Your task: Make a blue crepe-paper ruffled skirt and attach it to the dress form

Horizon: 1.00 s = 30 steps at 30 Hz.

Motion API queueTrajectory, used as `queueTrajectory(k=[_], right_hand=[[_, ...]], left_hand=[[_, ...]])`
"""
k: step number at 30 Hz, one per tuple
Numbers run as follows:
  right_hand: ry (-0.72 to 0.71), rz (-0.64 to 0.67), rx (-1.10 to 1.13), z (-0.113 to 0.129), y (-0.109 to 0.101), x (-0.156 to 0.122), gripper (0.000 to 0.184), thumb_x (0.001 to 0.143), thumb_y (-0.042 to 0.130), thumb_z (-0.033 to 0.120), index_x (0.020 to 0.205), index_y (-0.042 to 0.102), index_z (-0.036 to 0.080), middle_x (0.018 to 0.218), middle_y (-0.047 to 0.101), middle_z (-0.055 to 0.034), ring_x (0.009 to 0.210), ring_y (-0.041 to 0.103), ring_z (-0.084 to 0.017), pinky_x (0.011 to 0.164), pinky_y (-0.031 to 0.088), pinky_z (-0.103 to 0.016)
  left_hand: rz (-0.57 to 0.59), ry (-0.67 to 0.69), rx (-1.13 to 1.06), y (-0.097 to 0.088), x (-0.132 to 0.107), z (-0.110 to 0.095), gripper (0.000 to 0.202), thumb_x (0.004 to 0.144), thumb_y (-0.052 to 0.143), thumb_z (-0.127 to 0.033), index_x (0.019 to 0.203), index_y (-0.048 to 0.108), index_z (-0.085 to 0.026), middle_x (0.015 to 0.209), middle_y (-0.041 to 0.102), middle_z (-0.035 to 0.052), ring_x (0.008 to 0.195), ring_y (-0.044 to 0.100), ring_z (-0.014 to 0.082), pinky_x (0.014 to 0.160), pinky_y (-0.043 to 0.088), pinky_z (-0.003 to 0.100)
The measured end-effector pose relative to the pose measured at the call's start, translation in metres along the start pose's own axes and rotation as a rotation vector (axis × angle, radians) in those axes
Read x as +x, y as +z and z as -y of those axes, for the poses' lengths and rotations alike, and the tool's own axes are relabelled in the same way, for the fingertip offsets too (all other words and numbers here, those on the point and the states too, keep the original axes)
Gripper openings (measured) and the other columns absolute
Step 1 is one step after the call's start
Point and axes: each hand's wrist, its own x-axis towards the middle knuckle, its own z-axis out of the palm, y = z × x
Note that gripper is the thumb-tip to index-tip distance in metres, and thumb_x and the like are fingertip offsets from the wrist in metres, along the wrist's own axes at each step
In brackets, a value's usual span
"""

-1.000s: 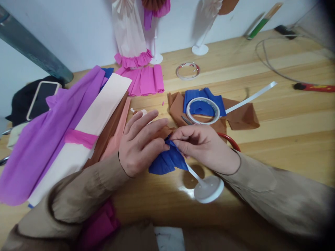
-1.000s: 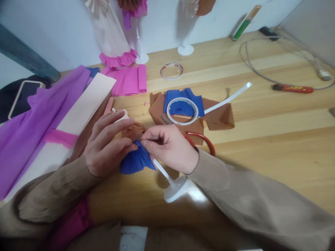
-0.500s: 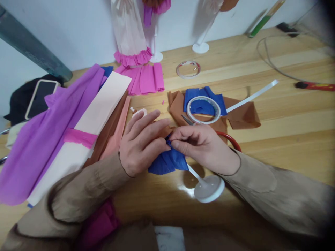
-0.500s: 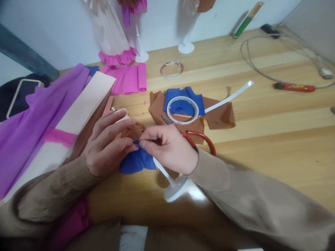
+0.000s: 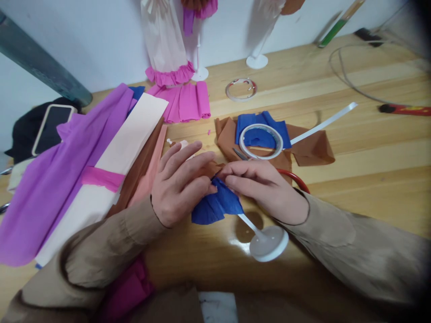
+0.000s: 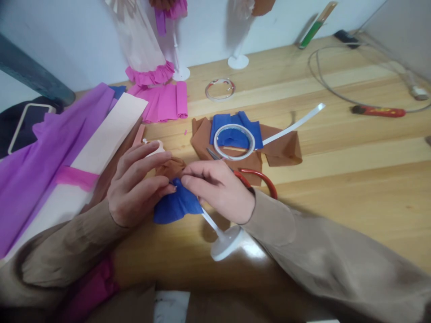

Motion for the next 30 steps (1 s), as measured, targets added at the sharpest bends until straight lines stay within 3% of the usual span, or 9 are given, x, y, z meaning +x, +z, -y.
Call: queueTrajectory(k=[4,7,10,17,23,27,30], right_hand=[[-0.092,-0.058,-0.175,0.0013,0.0019,-0.0023,0.007,0.074,0.060,0.023,0.074,0.058,0.017,0.066,0.055,-0.0007,0.060,0.047,-0.012,0.054,0.040,-0.027],[-0.076,-0.124,-0.265,0.0000,0.0037,-0.0025,0.011,0.074,0.060,0.023,0.068,0.054,0.017,0.062,0.051,0.0002,0.058,0.044,-0.012,0.054,0.038,-0.028],[-0.057,-0.126,-0.189,-0.0014,0.0037,-0.0015,0.016,0.077,0.058,0.026,0.065,0.053,0.018,0.059,0.047,0.0013,0.056,0.039,-0.011,0.050,0.034,-0.027],[0.037,0.017,0.086,0.0004,0.0022,0.0011,0.020,0.082,0.055,0.030,0.070,0.059,0.014,0.060,0.046,0.0019,0.054,0.038,-0.009,0.050,0.032,-0.025],[0.093,0.016,0.155,-0.0003,0.0032,0.0023,0.020,0.078,0.061,0.030,0.066,0.056,0.015,0.056,0.045,0.0043,0.051,0.036,-0.007,0.048,0.031,-0.023],[0.117,-0.054,0.238,0.0004,0.0049,0.0013,0.020,0.072,0.068,0.031,0.069,0.055,0.016,0.057,0.049,0.0047,0.049,0.039,-0.007,0.046,0.032,-0.022],[0.141,-0.066,0.242,0.0012,0.0050,0.0008,0.022,0.075,0.066,0.034,0.068,0.055,0.016,0.055,0.049,0.0041,0.049,0.041,-0.007,0.046,0.033,-0.022]], left_hand=[[-0.007,-0.005,-0.004,0.0001,-0.0006,0.0005,0.014,0.083,0.067,-0.025,0.076,0.056,-0.018,0.113,0.069,0.0108,0.119,0.057,0.0293,0.099,0.049,0.053],[-0.002,-0.004,0.002,-0.0002,-0.0004,0.0000,0.014,0.083,0.066,-0.025,0.076,0.056,-0.019,0.114,0.069,0.0102,0.120,0.057,0.0289,0.099,0.049,0.052],[-0.002,0.007,0.016,-0.0011,-0.0001,-0.0006,0.014,0.084,0.066,-0.026,0.076,0.057,-0.020,0.115,0.069,0.0078,0.121,0.057,0.0270,0.100,0.049,0.050],[-0.014,0.013,0.019,-0.0013,-0.0005,-0.0002,0.013,0.085,0.064,-0.026,0.077,0.056,-0.020,0.115,0.069,0.0070,0.122,0.056,0.0260,0.100,0.049,0.049],[-0.033,0.002,0.010,-0.0004,-0.0008,-0.0001,0.015,0.083,0.066,-0.026,0.076,0.055,-0.019,0.113,0.070,0.0089,0.120,0.057,0.0268,0.099,0.049,0.051],[-0.027,0.004,0.024,-0.0009,-0.0010,-0.0001,0.016,0.082,0.068,-0.026,0.075,0.055,-0.019,0.114,0.070,0.0090,0.120,0.057,0.0272,0.100,0.049,0.050],[-0.012,0.000,0.026,-0.0013,-0.0014,0.0000,0.015,0.082,0.068,-0.026,0.076,0.055,-0.020,0.115,0.069,0.0069,0.121,0.057,0.0261,0.100,0.049,0.049]])
